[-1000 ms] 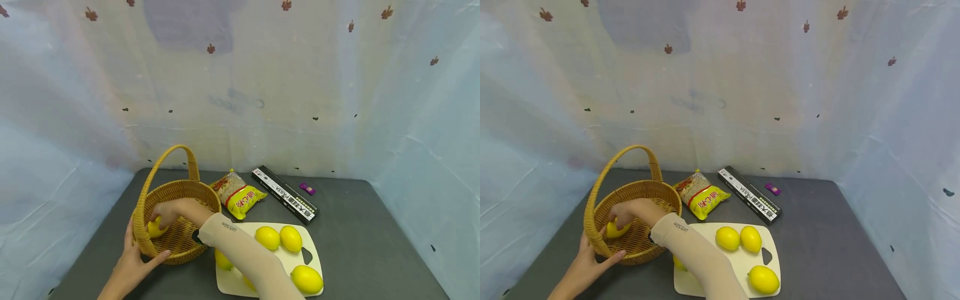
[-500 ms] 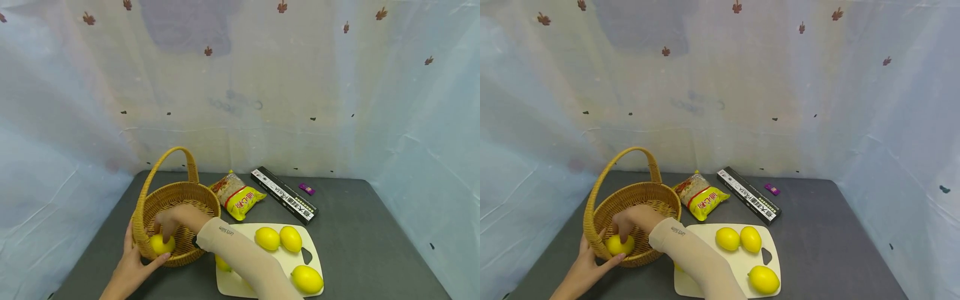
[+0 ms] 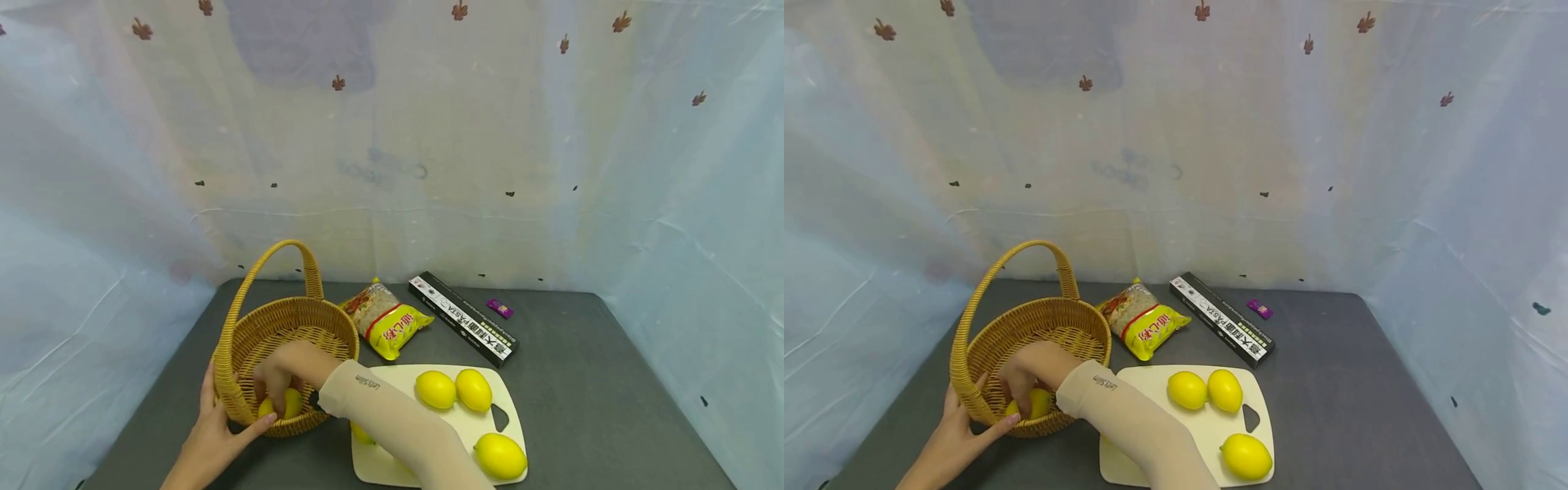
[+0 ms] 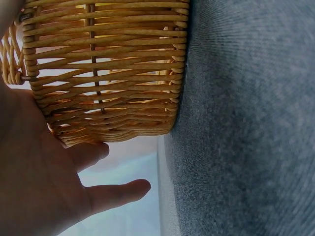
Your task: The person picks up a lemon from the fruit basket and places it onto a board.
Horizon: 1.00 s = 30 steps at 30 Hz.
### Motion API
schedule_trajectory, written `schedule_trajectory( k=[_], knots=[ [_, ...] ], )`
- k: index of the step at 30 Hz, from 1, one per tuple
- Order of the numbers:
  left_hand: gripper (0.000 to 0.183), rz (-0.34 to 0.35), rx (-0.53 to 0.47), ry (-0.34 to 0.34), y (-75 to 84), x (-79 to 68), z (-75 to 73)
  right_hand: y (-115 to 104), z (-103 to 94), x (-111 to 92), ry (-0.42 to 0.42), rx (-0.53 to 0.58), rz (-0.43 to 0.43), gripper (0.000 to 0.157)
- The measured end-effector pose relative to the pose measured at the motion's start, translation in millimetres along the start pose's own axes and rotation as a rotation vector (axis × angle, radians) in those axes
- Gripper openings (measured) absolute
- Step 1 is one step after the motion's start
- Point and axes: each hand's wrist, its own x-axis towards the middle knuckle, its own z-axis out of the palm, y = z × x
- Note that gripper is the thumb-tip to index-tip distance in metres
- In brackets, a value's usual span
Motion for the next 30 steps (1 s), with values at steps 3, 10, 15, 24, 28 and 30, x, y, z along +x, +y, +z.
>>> schedule_trajectory(
  k=[3,10,15,24,28,30],
  knots=[
    [0.107,0.007,0.008,0.003,-1.2,-0.1,0.8,1,0.4,0,-0.004,0.009,-0.001,0.055],
    [0.103,0.015,0.002,0.006,-0.9,-0.9,0.8,16,-6.0,-7,0.131,-0.005,-0.245,0.059],
    [0.101,0.027,-0.002,0.010,1.8,-1.1,-0.2,50,-10.3,-32,0.304,0.116,-0.566,0.059],
    [0.104,0.043,-0.001,0.022,1.0,2.6,0.6,125,2.0,-110,0.519,0.367,-0.741,0.062],
    [0.107,0.008,0.019,0.004,0.9,2.5,0.5,150,22.9,-137,0.543,0.422,-0.681,0.063],
    [0.108,0.004,0.025,-0.002,0.8,3.9,0.5,161,35.3,-149,0.557,0.444,-0.645,0.063]
  ],
)
